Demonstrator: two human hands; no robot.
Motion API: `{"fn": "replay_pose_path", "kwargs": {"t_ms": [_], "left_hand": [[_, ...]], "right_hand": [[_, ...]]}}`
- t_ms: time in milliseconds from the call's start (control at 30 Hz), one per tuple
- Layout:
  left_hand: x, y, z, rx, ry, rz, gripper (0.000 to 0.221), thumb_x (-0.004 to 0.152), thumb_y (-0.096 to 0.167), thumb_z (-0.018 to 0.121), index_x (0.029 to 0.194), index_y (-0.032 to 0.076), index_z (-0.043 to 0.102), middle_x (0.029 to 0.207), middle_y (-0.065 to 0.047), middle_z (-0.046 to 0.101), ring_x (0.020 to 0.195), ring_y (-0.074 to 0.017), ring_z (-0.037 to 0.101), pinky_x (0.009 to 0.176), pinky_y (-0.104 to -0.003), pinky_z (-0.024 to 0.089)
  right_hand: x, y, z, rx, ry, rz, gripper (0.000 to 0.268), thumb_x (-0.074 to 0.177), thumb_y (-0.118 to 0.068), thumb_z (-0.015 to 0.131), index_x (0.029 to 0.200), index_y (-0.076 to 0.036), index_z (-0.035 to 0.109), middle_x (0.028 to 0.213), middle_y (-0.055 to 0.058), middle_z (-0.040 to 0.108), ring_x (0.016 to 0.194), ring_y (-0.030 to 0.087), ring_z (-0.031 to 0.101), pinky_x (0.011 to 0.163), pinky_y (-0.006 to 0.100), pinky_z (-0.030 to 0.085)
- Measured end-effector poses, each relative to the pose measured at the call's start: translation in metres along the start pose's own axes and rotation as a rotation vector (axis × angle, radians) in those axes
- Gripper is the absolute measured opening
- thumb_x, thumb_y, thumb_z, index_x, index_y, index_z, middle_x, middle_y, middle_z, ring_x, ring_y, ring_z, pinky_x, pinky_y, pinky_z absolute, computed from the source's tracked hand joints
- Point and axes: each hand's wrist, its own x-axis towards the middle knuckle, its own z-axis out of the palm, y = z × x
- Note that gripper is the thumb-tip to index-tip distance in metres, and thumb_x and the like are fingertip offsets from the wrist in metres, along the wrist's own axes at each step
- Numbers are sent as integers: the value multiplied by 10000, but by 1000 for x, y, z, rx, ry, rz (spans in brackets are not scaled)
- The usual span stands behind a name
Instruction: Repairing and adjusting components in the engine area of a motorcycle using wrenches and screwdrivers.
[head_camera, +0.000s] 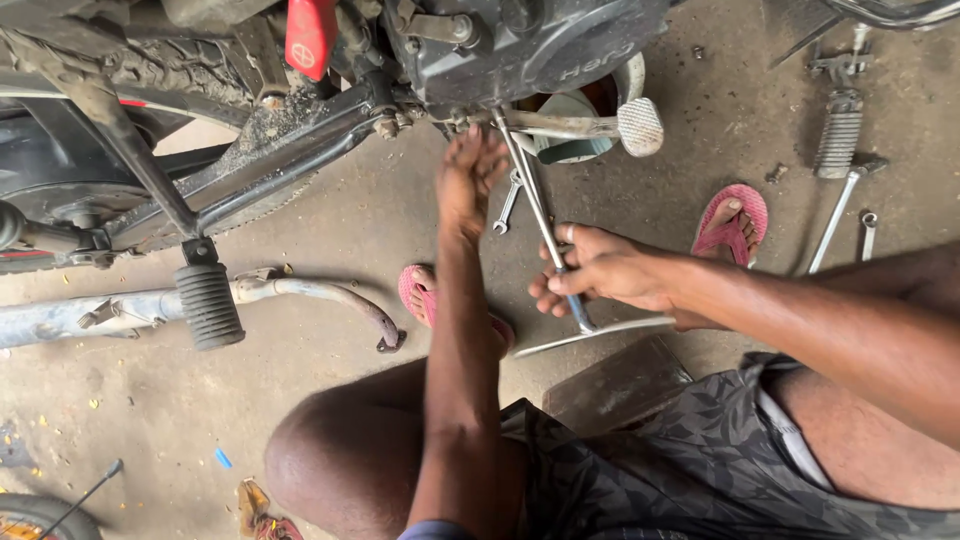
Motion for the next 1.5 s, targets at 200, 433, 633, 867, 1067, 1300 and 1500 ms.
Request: {"fn": "replay_pose_path", "kwargs": {"t_ms": [200, 433, 633, 867, 1067, 1300, 1500], "left_hand": [[28, -187, -111, 812, 595, 366, 413, 1013, 381, 678, 1225, 27, 680, 1068, -126, 756, 963, -322, 718, 861, -440, 561], [-1, -185, -60, 1550, 456, 153, 804, 675, 418, 870, 1255, -15, 519, 1186, -282, 625, 1098, -497, 601, 878, -563, 518], [-4, -227, -92, 1560, 421, -75, 374, 879, 276, 698, 1135, 47, 551, 1123, -214, 679, 1070, -429, 666, 905, -537, 547], [-21, -242, -112, 1667, 230, -241, 486, 928, 414, 703, 1197, 47, 534, 1125, -236, 706, 1061, -432, 688, 893, -527, 562], [-65, -319, -194, 1866, -410, -412, 579, 688, 395, 910, 1092, 39, 696, 1146, -223, 681, 1020, -411, 653, 851, -518, 531], [-28, -54, 48, 647, 401, 163, 433, 1030, 414, 640, 765, 71, 649, 612, -26, 582, 549, -151, 510, 526, -326, 411], [37, -54, 63, -101, 16, 156, 96, 1033, 143, 668, 1093, 68, 666, 936, -13, 620, 805, -107, 597, 817, -305, 573]], "right_hand": [[-27, -1, 9, -71, 156, 22, 423, 945, -99, 585, 1318, -44, 392, 1128, 181, 674, 986, 257, 720, 867, 377, 604], [-58, 49, -4, -181, 273, 74, 452, 953, -96, 540, 1365, -8, 376, 1061, 184, 658, 962, 258, 747, 828, 351, 633], [-62, 83, -20, -191, 318, 21, 413, 966, -83, 524, 1349, 2, 395, 1074, 183, 667, 938, 265, 761, 781, 346, 640], [-66, 69, -29, -126, 399, 46, 410, 978, -89, 530, 1359, -17, 397, 1095, 176, 673, 946, 268, 757, 780, 339, 635], [-39, 82, -34, -149, 391, -93, 405, 997, -111, 535, 1364, -17, 391, 1103, 179, 665, 968, 247, 757, 832, 329, 638], [8, 86, -50, -115, 427, -229, 382, 1011, -83, 510, 1365, 18, 410, 1096, 167, 660, 1009, 227, 731, 874, 325, 624], [35, 96, -69, -165, 484, -421, 300, 1015, -74, 526, 1295, -39, 425, 1037, 115, 670, 927, 190, 719, 789, 326, 617]]}}
